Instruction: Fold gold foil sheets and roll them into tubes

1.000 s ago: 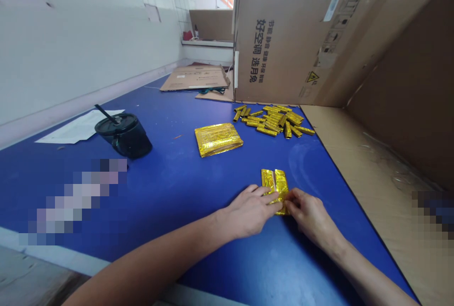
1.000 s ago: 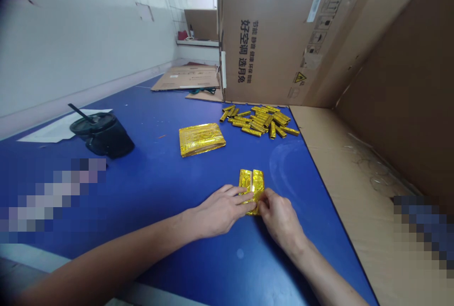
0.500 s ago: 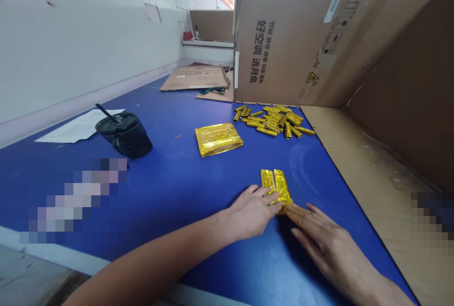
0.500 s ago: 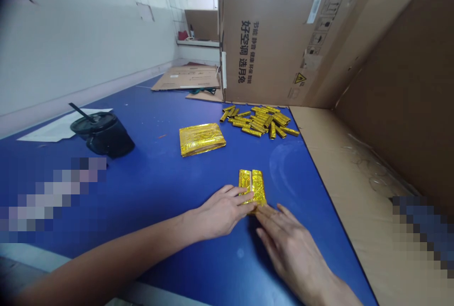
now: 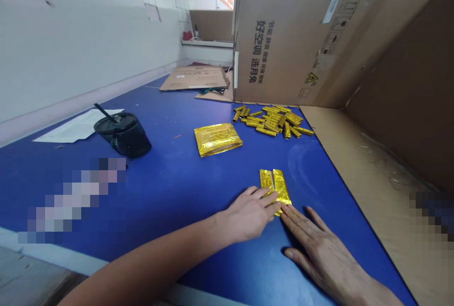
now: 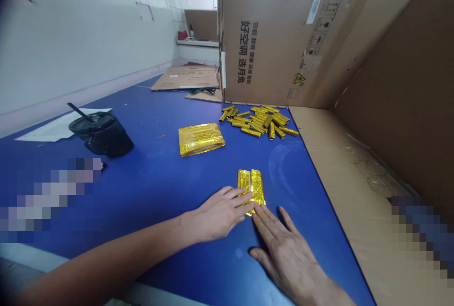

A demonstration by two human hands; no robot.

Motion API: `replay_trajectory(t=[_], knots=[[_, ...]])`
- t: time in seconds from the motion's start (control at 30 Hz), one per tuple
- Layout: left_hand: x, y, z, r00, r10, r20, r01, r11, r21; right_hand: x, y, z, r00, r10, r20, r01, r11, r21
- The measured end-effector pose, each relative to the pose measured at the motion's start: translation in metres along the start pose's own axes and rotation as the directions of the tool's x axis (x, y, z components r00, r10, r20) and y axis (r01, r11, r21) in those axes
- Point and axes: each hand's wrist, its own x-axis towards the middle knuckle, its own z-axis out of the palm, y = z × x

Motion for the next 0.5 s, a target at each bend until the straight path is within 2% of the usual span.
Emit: replay_trajectory(t=[0.27, 0.5], knots=[[-0.019, 0.011, -0.004, 0.999, 0.033, 0.043, -0.033, 0.999, 0.000, -0.002, 0.000, 0.002, 0.999, 0.004, -0.045, -0.003, 1.000, 0.020], [-0.031, 0.018, 0.001, 0.997, -0.030, 0.074, 0.035, 0.997, -0.067, -0.005, 0.000, 0.004, 0.999, 0.024, -0.046, -0.023, 0.999, 0.028]])
